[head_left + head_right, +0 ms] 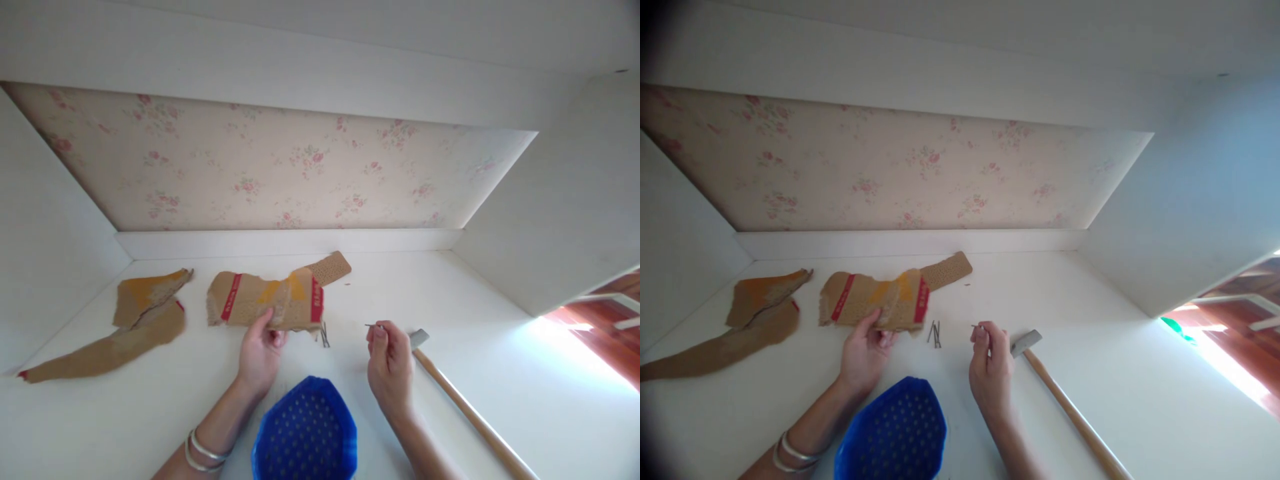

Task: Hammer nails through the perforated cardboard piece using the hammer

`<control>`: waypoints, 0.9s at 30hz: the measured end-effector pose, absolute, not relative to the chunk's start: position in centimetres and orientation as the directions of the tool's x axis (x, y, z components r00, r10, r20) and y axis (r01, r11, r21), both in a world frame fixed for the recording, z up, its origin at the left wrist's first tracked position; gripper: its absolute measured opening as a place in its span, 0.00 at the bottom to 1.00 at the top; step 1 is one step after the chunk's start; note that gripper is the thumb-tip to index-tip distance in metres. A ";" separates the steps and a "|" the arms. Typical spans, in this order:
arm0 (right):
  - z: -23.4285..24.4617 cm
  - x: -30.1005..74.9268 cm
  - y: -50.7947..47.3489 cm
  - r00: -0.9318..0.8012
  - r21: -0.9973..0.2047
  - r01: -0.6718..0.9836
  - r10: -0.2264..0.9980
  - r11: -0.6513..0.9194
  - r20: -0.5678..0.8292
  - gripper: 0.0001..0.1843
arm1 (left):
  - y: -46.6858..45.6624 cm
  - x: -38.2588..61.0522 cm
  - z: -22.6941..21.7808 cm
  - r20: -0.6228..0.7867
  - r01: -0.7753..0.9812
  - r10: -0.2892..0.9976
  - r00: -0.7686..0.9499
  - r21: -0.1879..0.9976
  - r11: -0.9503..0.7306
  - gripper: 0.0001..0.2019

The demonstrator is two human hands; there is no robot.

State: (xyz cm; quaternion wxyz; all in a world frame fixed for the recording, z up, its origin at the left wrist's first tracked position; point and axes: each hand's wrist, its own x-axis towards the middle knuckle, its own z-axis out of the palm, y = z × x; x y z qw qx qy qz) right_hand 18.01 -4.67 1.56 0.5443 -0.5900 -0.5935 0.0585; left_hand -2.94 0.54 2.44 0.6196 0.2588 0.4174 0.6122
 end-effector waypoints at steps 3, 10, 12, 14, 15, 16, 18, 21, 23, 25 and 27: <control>1.0 18.6 -4.2 -0.007 -0.531 0.780 0.855 0.329 0.519 0.11 | 1.1 -4.3 3.0 -0.271 -0.795 0.936 -0.225 0.606 -0.015 0.09; 1.9 17.9 -3.6 -0.357 -0.245 0.863 0.876 0.442 0.324 0.11 | 0.7 -3.1 3.2 -0.191 -0.722 0.961 -0.198 0.692 -0.012 0.12; 2.0 17.7 -3.6 -0.330 -0.276 0.865 0.889 0.420 0.319 0.10 | 0.8 -2.9 3.1 -0.138 -0.675 0.971 -0.194 0.737 -0.030 0.14; 2.0 17.5 -3.6 -0.303 -0.306 0.865 0.900 0.398 0.314 0.10 | 1.0 -3.1 2.7 -0.125 -0.608 0.974 -0.189 0.794 -0.016 0.14; 2.0 17.5 -3.7 -0.294 -0.319 0.864 0.905 0.390 0.308 0.10 | 1.1 -3.3 2.5 -0.128 -0.544 0.971 -0.203 0.839 -0.003 0.14; 1.9 17.4 -3.7 -0.288 -0.331 0.862 0.909 0.383 0.301 0.10 | 1.1 -3.5 2.2 -0.129 -0.456 0.965 -0.228 0.890 0.011 0.14; 1.9 17.3 -3.7 -0.288 -0.345 0.858 0.912 0.381 0.291 0.11 | 1.2 -3.9 1.8 -0.109 -0.229 0.952 -0.286 0.973 0.042 0.13; 1.7 17.2 -3.6 -0.307 -0.347 0.848 0.905 0.401 0.296 0.12 | 1.3 -3.8 1.6 -0.044 -0.018 0.963 -0.264 0.999 0.041 0.13; 1.7 17.2 -3.6 -0.313 -0.355 0.838 0.899 0.413 0.306 0.13 | 1.4 -3.3 1.8 -0.036 -0.008 0.978 -0.205 0.999 0.035 0.15; 1.7 17.2 -3.6 -0.317 -0.368 0.830 0.897 0.420 0.309 0.12 | 1.4 -2.8 2.1 -0.053 -0.031 0.983 -0.173 0.998 0.049 0.17; 1.8 17.3 -3.7 -0.334 -0.375 0.819 0.892 0.435 0.304 0.12 | 1.3 -2.4 2.4 -0.062 -0.078 0.986 -0.157 0.996 0.050 0.18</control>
